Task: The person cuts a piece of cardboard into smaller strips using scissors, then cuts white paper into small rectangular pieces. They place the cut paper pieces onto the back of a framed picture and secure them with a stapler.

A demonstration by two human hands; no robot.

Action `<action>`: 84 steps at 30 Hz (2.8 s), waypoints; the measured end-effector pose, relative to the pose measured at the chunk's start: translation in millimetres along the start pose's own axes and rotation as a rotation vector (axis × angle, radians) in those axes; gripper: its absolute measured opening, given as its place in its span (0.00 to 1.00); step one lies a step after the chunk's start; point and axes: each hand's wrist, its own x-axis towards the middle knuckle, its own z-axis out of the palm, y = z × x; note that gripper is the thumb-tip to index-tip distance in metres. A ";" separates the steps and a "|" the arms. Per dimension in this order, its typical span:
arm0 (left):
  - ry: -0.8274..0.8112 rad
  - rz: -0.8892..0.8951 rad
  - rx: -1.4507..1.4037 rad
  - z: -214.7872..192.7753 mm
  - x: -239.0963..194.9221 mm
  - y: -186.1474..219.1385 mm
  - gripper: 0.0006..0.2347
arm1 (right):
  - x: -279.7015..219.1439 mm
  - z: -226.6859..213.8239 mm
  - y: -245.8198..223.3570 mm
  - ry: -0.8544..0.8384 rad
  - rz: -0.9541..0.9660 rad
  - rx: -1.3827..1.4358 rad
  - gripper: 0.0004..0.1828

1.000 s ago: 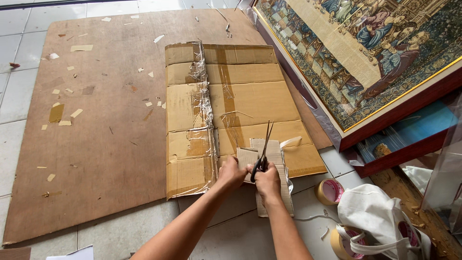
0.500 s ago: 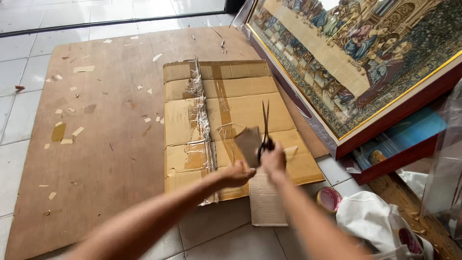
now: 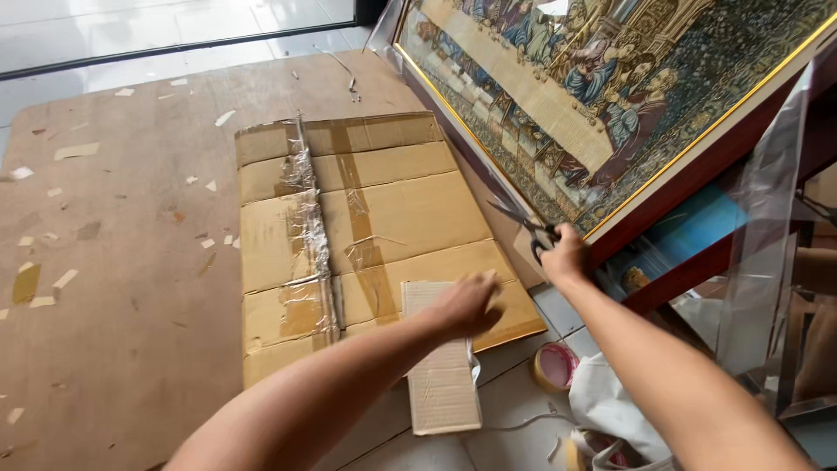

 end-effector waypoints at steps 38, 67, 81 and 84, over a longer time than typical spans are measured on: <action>0.305 -1.662 -0.072 -110.1 -780.2 -109.1 0.46 | -586.2 162.6 -471.1 -1.846 -0.584 -0.034 0.44; -0.446 -0.160 0.653 -81.8 -221.0 -47.4 0.59 | -182.7 40.9 -115.0 -0.557 -0.451 -0.350 0.13; -0.520 -0.517 0.628 -139.8 -259.2 -130.1 0.56 | -153.5 94.2 -113.3 -0.321 -0.138 -0.243 0.37; -0.470 -0.560 0.603 -147.4 -271.3 -147.8 0.56 | -84.2 180.5 -12.0 -0.546 0.246 -0.001 0.45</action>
